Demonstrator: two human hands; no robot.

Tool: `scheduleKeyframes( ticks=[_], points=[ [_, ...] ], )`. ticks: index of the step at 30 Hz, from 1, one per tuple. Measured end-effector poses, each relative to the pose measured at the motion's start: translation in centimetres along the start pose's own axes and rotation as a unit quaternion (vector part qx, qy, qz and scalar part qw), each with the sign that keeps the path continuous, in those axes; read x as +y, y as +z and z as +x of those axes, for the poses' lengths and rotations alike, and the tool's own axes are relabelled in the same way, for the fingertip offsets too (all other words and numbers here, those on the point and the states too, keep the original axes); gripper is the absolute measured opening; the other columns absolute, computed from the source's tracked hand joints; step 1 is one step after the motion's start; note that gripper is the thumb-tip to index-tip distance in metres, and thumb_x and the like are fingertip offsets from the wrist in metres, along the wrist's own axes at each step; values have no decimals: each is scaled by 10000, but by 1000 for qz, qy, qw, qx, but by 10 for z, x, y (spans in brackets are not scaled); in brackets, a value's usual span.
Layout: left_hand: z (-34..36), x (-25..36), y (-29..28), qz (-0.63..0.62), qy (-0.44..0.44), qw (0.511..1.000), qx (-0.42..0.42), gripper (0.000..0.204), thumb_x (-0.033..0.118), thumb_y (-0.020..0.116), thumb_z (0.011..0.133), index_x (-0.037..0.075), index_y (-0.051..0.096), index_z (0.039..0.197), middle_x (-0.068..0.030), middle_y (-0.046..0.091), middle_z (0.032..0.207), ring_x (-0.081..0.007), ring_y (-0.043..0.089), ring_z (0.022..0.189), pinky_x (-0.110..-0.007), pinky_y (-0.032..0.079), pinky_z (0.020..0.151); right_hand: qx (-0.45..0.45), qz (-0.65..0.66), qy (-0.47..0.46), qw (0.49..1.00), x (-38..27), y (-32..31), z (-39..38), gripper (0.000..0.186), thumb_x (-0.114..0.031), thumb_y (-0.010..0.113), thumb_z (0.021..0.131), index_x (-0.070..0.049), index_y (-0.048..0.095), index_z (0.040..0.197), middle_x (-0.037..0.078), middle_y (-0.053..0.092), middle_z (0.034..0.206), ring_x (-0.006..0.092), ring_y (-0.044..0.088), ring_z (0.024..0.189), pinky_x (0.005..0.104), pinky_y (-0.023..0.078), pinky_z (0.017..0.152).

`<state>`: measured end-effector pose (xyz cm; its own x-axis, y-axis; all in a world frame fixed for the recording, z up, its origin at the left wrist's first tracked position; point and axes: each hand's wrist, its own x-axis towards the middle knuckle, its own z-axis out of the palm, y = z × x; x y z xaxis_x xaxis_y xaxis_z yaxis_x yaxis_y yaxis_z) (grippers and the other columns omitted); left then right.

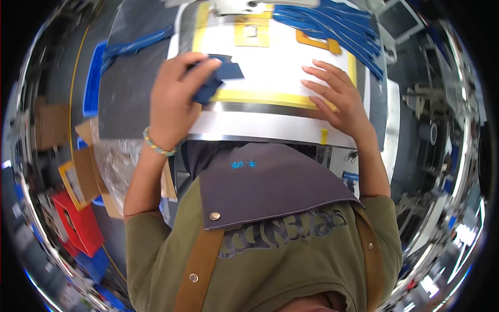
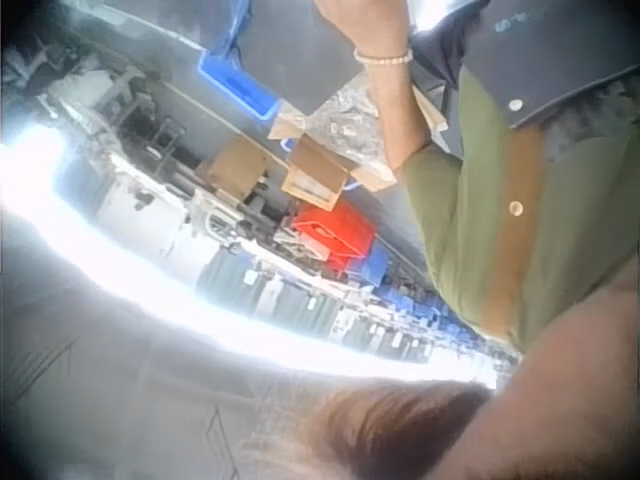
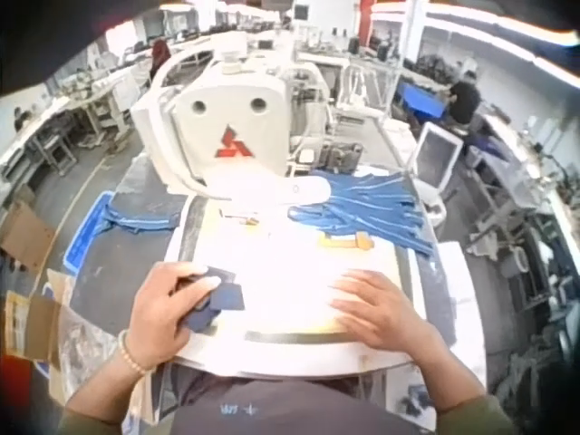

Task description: Using an industrial sewing machine to attach small leather patches onto fabric straps.

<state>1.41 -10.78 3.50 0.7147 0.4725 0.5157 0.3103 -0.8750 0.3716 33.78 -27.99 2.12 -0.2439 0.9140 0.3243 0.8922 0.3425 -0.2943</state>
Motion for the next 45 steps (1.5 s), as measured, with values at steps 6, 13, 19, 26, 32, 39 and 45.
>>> scheduleKeyframes(
  ticks=[6, 13, 19, 26, 32, 39, 45],
  points=[
    [14, 18, 64, 36, 62, 980, -184, 725, 162, 751, 746, 94, 594, 1450, -187, 524, 1506, -410, 470, 1395, -524, 366, 1136, 132, -27, 167, 977, 11, -40, -70, 249, -46, 727, 922, -67, 774, 1165, 62, 727, 1319, 307, 613, 1324, 424, 508, 1080],
    [21, 24, 68, 32, 85, 980, -179, 1084, 644, 878, 666, 47, 536, 1503, -251, 427, 1585, -474, 367, 1473, -587, 286, 1174, 299, -25, 316, 900, 35, -45, -146, 218, 5, 668, 953, -41, 776, 1137, 90, 767, 1215, 293, 685, 1210, 388, 514, 1052],
    [38, 36, 78, 51, 131, 967, -213, 1001, 580, 896, 682, 54, 586, 1476, -200, 469, 1608, -446, 398, 1494, -559, 336, 1158, 353, -8, 334, 874, 53, -63, -148, 202, -25, 658, 982, -49, 779, 1142, 93, 772, 1203, 280, 704, 1163, 363, 527, 1024],
    [36, 30, 90, 8, 148, 968, -204, 807, 482, 866, 781, 63, 636, 1431, -180, 563, 1541, -410, 508, 1414, -533, 371, 1150, 250, -27, 155, 955, 91, -50, -43, 237, -198, 683, 1017, -59, 779, 1183, 123, 757, 1195, 308, 693, 1131, 401, 541, 997],
    [33, 32, 89, 17, 156, 964, -216, 707, 396, 800, 901, 22, 592, 1464, -207, 530, 1573, -421, 453, 1485, -525, 336, 1174, 233, -76, 133, 960, 146, 47, 73, 355, -381, 713, 941, -118, 757, 1175, 67, 685, 1220, 233, 628, 1177, 430, 488, 938],
    [34, 28, 93, 19, 180, 956, -229, 866, 677, 567, 976, -5, 541, 1510, -240, 510, 1579, -441, 445, 1483, -537, 321, 1189, 282, -130, 86, 947, 152, 65, 80, 150, -275, 690, 940, -173, 718, 834, -40, 659, 900, 185, 624, 952, 386, 440, 831],
    [31, 27, 93, 2, 136, 966, -221, 964, 804, 405, 983, -19, 605, 1444, -241, 557, 1534, -447, 482, 1456, -553, 346, 1161, 324, 80, 141, 932, 148, 60, 94, 147, -250, 649, 979, -155, 751, 933, 31, 776, 932, 232, 748, 881, 409, 530, 849]
  ],
)
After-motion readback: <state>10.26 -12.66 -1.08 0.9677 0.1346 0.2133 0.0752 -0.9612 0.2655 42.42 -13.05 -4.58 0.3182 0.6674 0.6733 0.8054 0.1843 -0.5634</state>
